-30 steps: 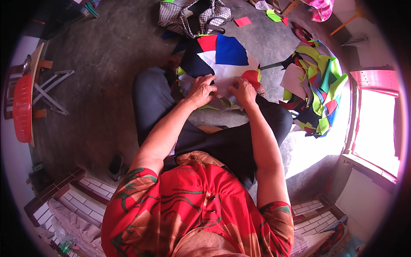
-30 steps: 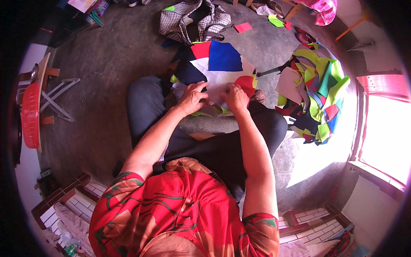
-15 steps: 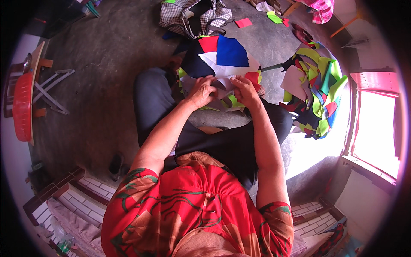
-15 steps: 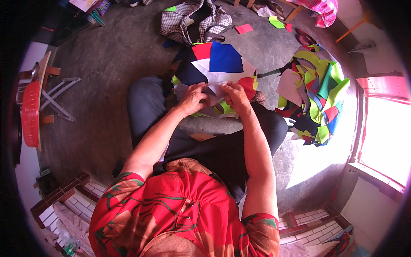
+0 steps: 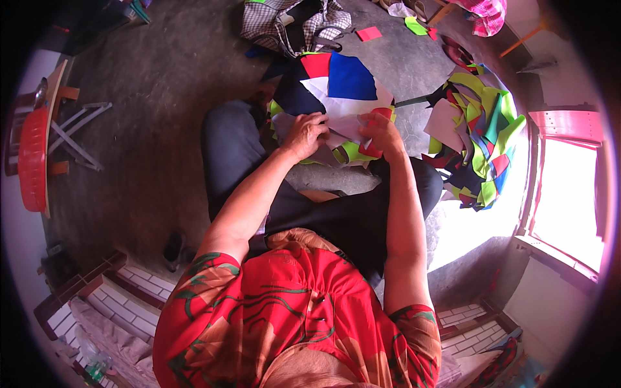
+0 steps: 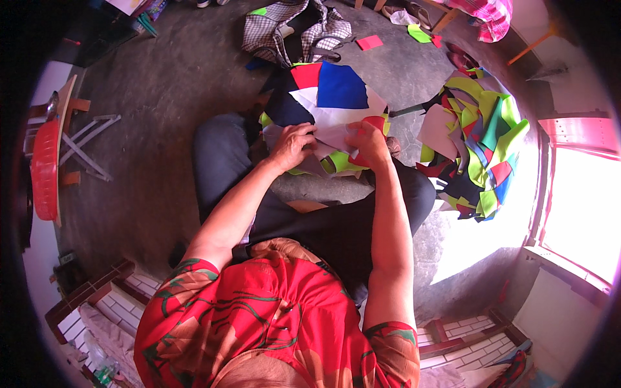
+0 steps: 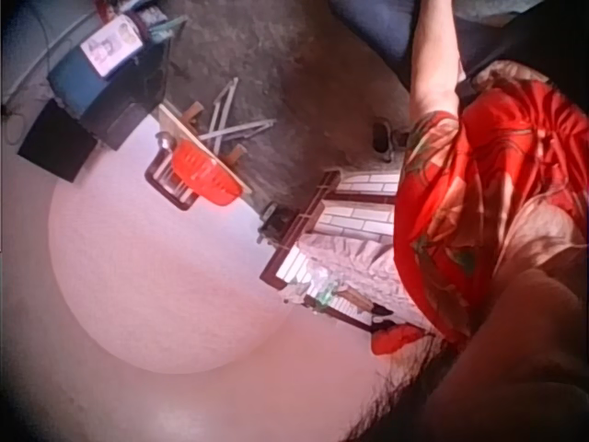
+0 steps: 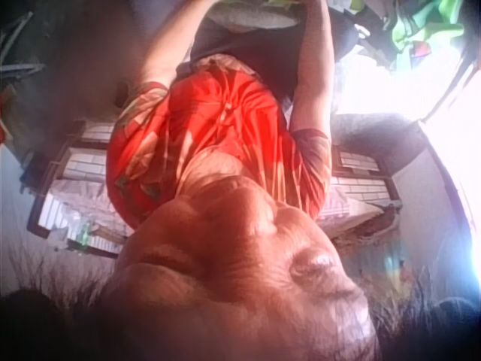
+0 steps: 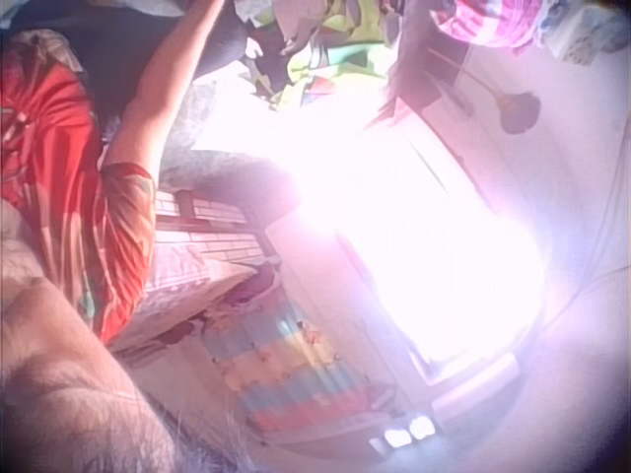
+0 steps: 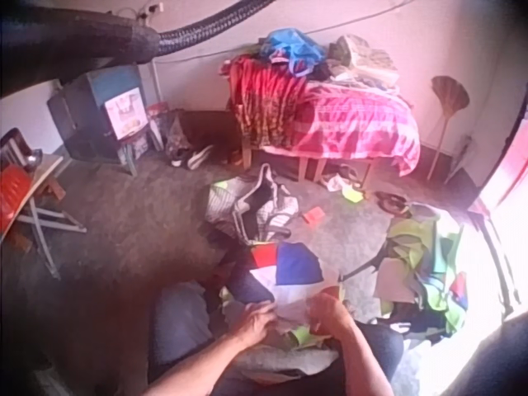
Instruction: The person sits on the floor and sorts through a pile of colorful fabric pieces. They pick up individual pieces, examine them, and place them into a separate stack on their lap.
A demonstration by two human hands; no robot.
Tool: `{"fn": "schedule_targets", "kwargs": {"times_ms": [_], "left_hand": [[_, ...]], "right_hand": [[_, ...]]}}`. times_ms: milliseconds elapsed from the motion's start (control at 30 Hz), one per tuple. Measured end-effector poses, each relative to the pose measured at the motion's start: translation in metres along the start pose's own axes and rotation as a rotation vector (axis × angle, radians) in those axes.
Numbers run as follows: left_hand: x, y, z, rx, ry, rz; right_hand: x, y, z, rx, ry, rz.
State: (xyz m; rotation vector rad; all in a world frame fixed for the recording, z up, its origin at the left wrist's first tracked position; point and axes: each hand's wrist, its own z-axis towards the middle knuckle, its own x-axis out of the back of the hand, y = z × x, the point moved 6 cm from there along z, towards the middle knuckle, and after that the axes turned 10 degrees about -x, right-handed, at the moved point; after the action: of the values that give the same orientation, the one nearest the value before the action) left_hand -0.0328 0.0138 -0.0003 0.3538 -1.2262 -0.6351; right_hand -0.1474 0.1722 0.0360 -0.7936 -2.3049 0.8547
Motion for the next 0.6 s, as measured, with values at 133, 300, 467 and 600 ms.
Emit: {"fn": "schedule_targets", "kwargs": {"times_ms": [133,300,467,600], "left_hand": [[0.002,-0.004,0.002,-0.034,0.033,-0.02],[0.014,-0.004,0.005,-0.019,0.16,-0.188],[0.016,-0.01,0.004,0.062,0.231,-0.297],[0.014,-0.008,0.004,0.038,0.222,-0.248]], "right_hand": [[-0.001,0.018,0.025,0.212,0.139,-0.456],[0.001,0.032,0.03,0.054,0.27,-0.788],[-0.001,0.035,0.033,0.068,0.107,-0.569],[-0.008,0.015,0.015,0.028,-0.042,-0.211]]}}
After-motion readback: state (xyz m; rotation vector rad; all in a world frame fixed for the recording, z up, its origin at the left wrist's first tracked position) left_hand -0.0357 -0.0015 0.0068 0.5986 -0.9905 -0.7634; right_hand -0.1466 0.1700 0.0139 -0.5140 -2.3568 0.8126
